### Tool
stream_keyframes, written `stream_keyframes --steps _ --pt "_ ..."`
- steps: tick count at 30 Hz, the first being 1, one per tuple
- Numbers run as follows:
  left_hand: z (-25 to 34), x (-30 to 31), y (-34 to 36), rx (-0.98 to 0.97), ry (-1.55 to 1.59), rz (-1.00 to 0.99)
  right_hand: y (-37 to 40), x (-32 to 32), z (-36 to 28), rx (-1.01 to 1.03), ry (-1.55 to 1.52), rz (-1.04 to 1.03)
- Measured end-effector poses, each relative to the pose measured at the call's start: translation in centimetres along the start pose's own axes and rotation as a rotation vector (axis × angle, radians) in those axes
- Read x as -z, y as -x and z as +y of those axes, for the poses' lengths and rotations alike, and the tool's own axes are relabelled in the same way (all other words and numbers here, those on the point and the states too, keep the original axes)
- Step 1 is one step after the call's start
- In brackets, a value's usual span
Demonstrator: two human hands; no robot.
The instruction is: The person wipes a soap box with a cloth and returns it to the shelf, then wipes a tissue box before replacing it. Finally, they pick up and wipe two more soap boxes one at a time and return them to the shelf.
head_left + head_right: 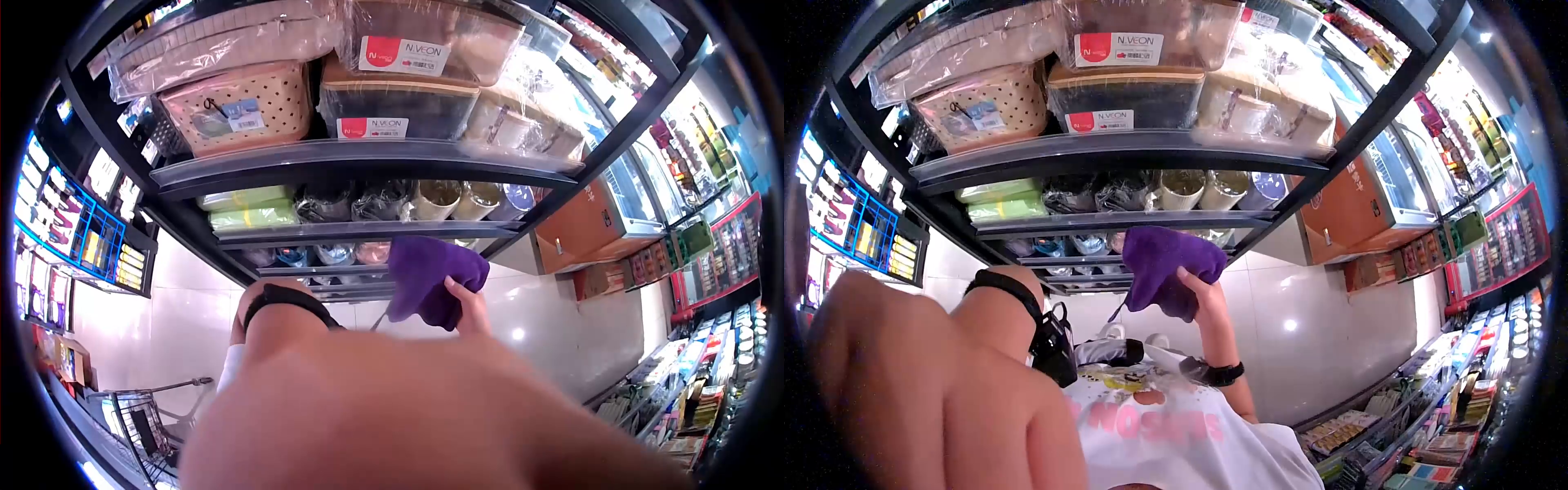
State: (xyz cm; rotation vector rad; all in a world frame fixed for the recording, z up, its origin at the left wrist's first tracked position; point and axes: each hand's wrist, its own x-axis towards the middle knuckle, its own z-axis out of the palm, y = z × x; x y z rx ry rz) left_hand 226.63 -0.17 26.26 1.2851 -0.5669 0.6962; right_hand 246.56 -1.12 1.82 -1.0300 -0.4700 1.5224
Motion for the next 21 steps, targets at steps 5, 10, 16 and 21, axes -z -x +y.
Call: stream_keyframes --steps 5,10,16,21 --pt "0.8 -0.3 1.5 -0.048 0.015 0.015 -1.5 1.2 0.4 0.164 -0.034 -0.143" --pt "2.4 -0.1 2.8 -0.129 0.038 0.048 -1.4 0.8 0.5 0.174 -0.028 -0.088" --pt "3.0 -1.4 3.9 -0.320 0.153 0.081 -1.6 0.4 0.4 0.169 -0.034 -0.097" --pt "1.2 -1.9 3.3 -0.778 -0.132 -0.002 -2.1 1.0 0.8 0.124 -0.035 -0.050"
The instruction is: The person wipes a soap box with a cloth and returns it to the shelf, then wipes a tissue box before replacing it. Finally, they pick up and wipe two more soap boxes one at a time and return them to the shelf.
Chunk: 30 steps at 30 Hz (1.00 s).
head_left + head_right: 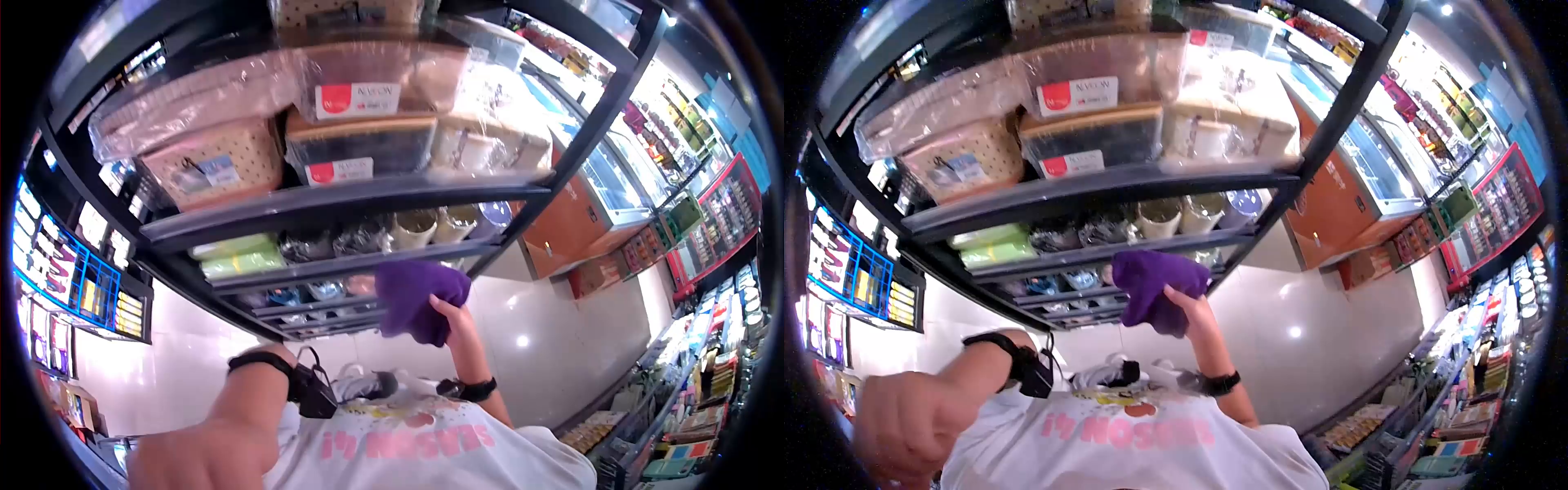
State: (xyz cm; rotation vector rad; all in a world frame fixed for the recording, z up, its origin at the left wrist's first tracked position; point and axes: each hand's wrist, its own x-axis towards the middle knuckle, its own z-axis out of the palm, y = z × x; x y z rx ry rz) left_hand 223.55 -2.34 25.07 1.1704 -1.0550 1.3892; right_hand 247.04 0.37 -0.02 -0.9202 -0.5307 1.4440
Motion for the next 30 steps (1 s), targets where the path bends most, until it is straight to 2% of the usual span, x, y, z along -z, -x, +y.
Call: stream_keyframes --steps 1,3,4,5,6,7,9,13,14,15,17,19,21,23,27,30 --pt "-0.7 0.9 0.6 -0.074 -0.044 -0.096 0.0 0.0 -0.1 0.020 -0.042 -0.066" --pt "-0.4 3.4 2.7 0.044 -0.397 -0.165 0.0 -0.3 -0.3 0.040 -0.075 -0.090" --pt "-1.2 4.4 3.8 -0.026 -0.746 -0.191 0.0 -0.2 -0.3 0.010 -0.082 -0.064" --pt "-1.1 6.2 4.5 0.136 -0.897 -0.217 -0.2 0.0 -0.2 -0.021 -0.091 -0.038" --pt "-0.9 6.2 4.5 0.340 -1.103 -0.099 -0.5 0.3 0.0 0.017 -0.133 -0.110" --pt "-1.0 6.2 4.6 0.539 -1.301 0.032 -0.2 -0.1 -0.5 0.003 -0.145 -0.099" --pt "-1.2 8.3 5.1 0.617 -1.575 -0.004 0.3 -1.3 -2.0 0.072 -0.119 -0.114" --pt "-0.2 12.4 3.4 0.344 -2.029 -0.199 -0.1 -1.8 -4.0 0.121 -0.081 -0.173" --pt "0.2 13.7 3.3 0.403 -2.062 -0.064 0.1 -2.5 -4.7 0.143 -0.085 -0.177" --pt "1.2 14.5 2.0 0.304 -2.272 -0.262 0.1 -2.9 -5.2 0.166 -0.089 -0.180" --pt "2.3 15.7 0.4 0.304 -2.333 -0.298 0.0 -3.3 -5.3 0.167 -0.098 -0.232" --pt "2.8 16.4 0.0 0.219 -2.461 -0.307 0.2 -4.2 -4.8 0.250 0.013 -0.245" --pt "2.0 16.2 0.3 0.219 -2.413 -0.319 0.1 -4.2 -3.8 0.219 -0.009 -0.221" --pt "0.1 15.3 0.7 0.255 -2.275 -0.512 0.3 -4.6 -3.3 0.091 -0.098 -0.214" --pt "-4.3 15.2 -0.3 0.290 -2.231 -0.593 0.8 -4.9 -3.9 0.061 -0.111 -0.238" --pt "-7.7 16.1 -2.3 0.221 -2.303 -0.636 2.0 -5.5 -4.3 0.091 -0.078 -0.178"
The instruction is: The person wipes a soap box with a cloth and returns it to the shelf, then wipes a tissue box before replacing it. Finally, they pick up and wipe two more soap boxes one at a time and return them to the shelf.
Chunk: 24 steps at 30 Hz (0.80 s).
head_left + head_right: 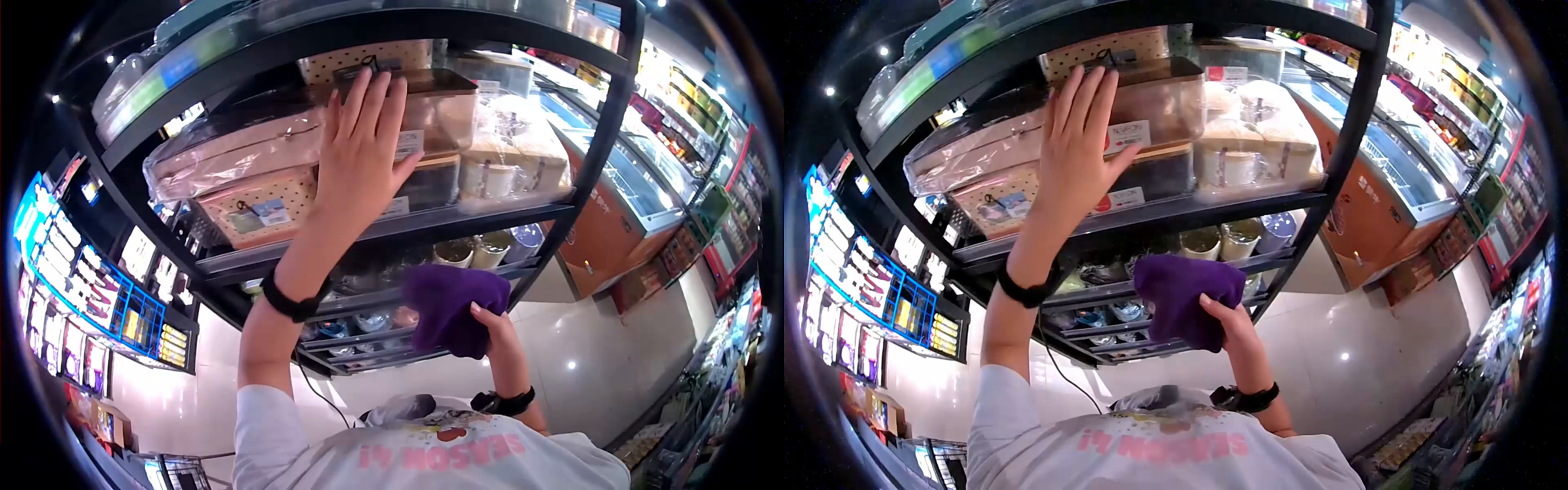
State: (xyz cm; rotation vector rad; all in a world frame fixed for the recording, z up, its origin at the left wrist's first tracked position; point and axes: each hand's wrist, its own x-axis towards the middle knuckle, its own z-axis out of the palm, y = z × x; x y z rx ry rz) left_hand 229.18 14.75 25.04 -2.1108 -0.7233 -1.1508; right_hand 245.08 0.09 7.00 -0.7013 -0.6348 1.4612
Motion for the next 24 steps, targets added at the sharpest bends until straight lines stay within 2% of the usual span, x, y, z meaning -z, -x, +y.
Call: stream_keyframes --steps 3,5,6,8,12,15,19,20,21,23,24 --pt "0.2 -1.8 -2.3 0.000 -0.116 0.033 0.3 0.9 0.1 0.010 0.027 0.016" --pt "0.4 -2.7 -2.6 0.099 -0.130 -0.247 0.7 1.5 0.0 0.007 0.066 0.081" --pt "0.3 -3.2 -2.4 0.068 -0.125 -0.126 1.0 1.8 -0.2 0.009 0.068 0.090" --pt "0.0 -3.8 -2.2 0.076 -0.122 -0.112 1.3 2.3 -0.9 0.131 0.047 0.109" --pt "0.2 -3.9 -2.1 0.090 -0.086 -0.069 0.4 4.1 -1.6 0.245 -0.094 0.081" --pt "0.0 -4.0 -2.0 0.079 -0.057 -0.057 -0.3 3.1 -3.4 0.295 -0.101 0.103" --pt "-0.2 -4.2 -1.6 0.032 -0.052 0.001 -2.9 1.6 -8.1 0.494 -0.013 0.039" --pt "-0.2 -4.3 -1.4 0.031 -0.051 -0.001 -3.6 1.2 -9.7 0.467 -0.051 0.037" --pt "-0.2 -4.3 -1.2 0.015 -0.069 0.024 -4.5 0.6 -11.5 0.444 -0.103 -0.050" --pt "0.1 -4.2 -0.9 -0.004 -0.082 0.049 -6.2 -0.7 -15.0 0.403 0.070 -0.105" --pt "0.5 -4.0 -0.6 0.000 -0.089 0.062 -7.1 -1.8 -16.2 0.345 0.003 -0.066"
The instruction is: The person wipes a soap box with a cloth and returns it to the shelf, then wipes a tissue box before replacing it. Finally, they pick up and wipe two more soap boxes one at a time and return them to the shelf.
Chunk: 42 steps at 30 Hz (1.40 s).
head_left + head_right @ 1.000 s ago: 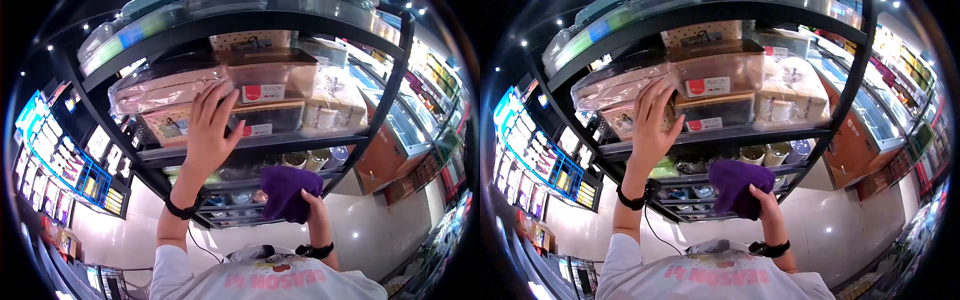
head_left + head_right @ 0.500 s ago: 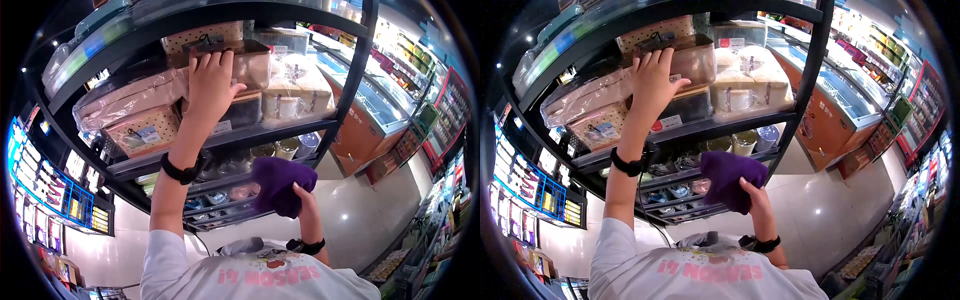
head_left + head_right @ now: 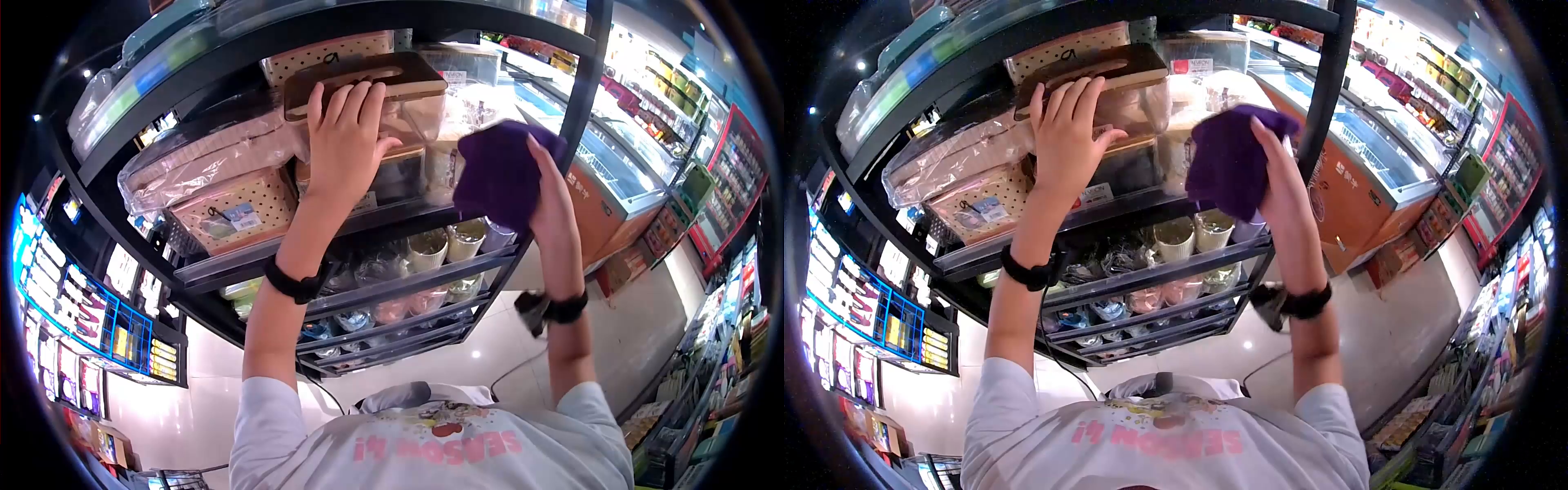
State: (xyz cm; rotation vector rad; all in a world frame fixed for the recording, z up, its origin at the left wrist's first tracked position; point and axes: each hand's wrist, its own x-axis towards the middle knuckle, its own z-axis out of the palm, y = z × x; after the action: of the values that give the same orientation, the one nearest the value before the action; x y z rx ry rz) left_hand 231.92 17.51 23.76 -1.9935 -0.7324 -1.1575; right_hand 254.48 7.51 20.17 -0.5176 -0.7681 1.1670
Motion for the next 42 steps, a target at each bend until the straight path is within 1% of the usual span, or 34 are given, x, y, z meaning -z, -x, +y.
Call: stream_keyframes --steps 1,3,5,6,7,9,10,11,12,13,15,18,20,22,23,24,25,26,27,28,29,30,31,32,33,34,35,36,37,38,39,40,41,42 --pt "0.3 0.1 0.2 0.007 -0.006 0.012 -1.7 -0.3 -0.4 -0.027 0.051 -0.016" --pt "0.6 0.0 0.9 0.000 -0.048 0.028 -4.3 -1.5 -0.3 -0.018 0.216 0.085" --pt "1.1 -0.2 1.4 -0.009 -0.090 0.040 -6.8 -1.4 0.5 -0.062 0.208 -0.056" --pt "1.2 -0.2 1.7 -0.006 -0.062 0.064 -7.2 -2.1 0.8 -0.058 0.236 -0.049" --pt "1.4 -0.2 1.9 -0.004 -0.038 0.089 -7.6 -2.8 1.0 -0.130 0.234 -0.151" --pt "1.5 -0.1 2.3 0.014 0.002 0.095 -8.1 -3.5 1.9 -0.133 0.123 -0.317" --pt "1.5 -0.1 2.5 -0.003 -0.056 0.090 -8.1 -3.7 1.9 -0.134 0.121 -0.319" --pt "1.5 -0.1 2.6 -0.020 -0.114 0.085 -8.0 -3.9 1.7 -0.136 0.264 -0.340" --pt "1.4 -0.4 2.7 -0.021 -0.085 0.129 -8.0 -4.0 1.6 -0.137 0.409 -0.360" --pt "1.4 -0.5 2.9 -0.019 -0.087 0.129 -8.1 -3.8 1.7 -0.138 0.410 -0.362" --pt "1.5 -0.5 3.1 -0.036 -0.120 0.143 -8.4 -3.2 1.9 -0.180 0.207 -0.342" --pt "1.5 -0.6 3.6 -0.065 -0.178 0.154 -7.9 -3.3 1.7 -0.146 0.334 -0.298" --pt "1.2 -0.4 4.2 -0.084 -0.197 0.169 -6.7 -4.1 2.3 -0.106 0.321 -0.245" --pt "0.8 0.2 5.0 0.108 -0.016 0.311 -6.2 -4.4 2.6 -0.067 0.309 -0.198" --pt "0.8 0.4 5.2 0.111 -0.020 0.313 -6.2 -4.3 2.9 -0.051 0.286 -0.139" --pt "0.8 0.5 5.4 0.238 0.185 0.363 -6.2 -4.2 3.2 -0.034 0.259 -0.079" --pt "0.9 0.9 5.6 0.364 0.392 0.410 -6.0 -4.1 3.3 -0.034 0.258 -0.080" --pt "1.3 1.4 5.8 0.365 0.400 0.296 -5.7 -4.0 3.5 -0.013 0.245 -0.056" --pt "1.7 1.5 5.8 0.368 0.401 0.296 -5.3 -3.9 3.7 0.008 0.233 -0.032" --pt "2.0 1.5 5.7 0.319 0.500 0.372 -4.6 -3.7 4.0 0.008 0.240 -0.031" --pt "2.3 1.5 5.5 0.267 0.601 0.451 -3.5 -3.2 4.2 0.109 0.208 0.000" --pt "2.6 2.0 5.8 0.224 0.582 0.478 -2.5 -2.6 4.3 0.214 0.178 0.030" --pt "2.9 2.7 6.0 0.240 0.701 0.498 -1.4 -1.8 4.1 0.348 0.204 -0.078" --pt "4.1 3.0 5.7 0.306 0.993 0.650 -0.2 -0.6 4.2 0.314 0.094 -0.056" --pt "5.3 3.6 5.6 0.370 1.288 0.794 1.1 0.1 4.2 0.356 0.036 -0.146" --pt "5.8 5.0 5.6 0.372 1.303 0.793 2.4 0.8 4.4 0.396 -0.027 -0.232" --pt "5.9 7.0 5.8 0.529 1.377 0.611 3.7 2.4 5.2 0.400 -0.025 -0.218" --pt "6.1 8.2 6.5 0.683 1.434 0.415 5.0 4.7 6.1 0.402 -0.054 -0.287" --pt "6.5 8.9 7.6 0.687 1.440 0.396 6.4 6.0 6.5 0.404 -0.086 -0.355" --pt "6.9 9.5 8.8 0.880 1.605 0.233 7.8 7.2 6.6 0.405 -0.096 -0.338" --pt "6.9 9.8 9.8 1.080 1.751 0.055 9.2 8.0 6.6 0.458 0.066 -0.320" --pt "6.1 9.0 11.5 0.972 1.763 -0.141 10.4 8.0 6.9 0.503 0.229 -0.300" --pt "5.5 7.8 13.6 0.861 1.767 -0.335 12.0 7.6 7.4 0.494 0.218 -0.282" --pt "5.8 6.2 15.0 0.663 1.692 -0.258 13.6 6.0 7.3 0.464 0.273 -0.076"
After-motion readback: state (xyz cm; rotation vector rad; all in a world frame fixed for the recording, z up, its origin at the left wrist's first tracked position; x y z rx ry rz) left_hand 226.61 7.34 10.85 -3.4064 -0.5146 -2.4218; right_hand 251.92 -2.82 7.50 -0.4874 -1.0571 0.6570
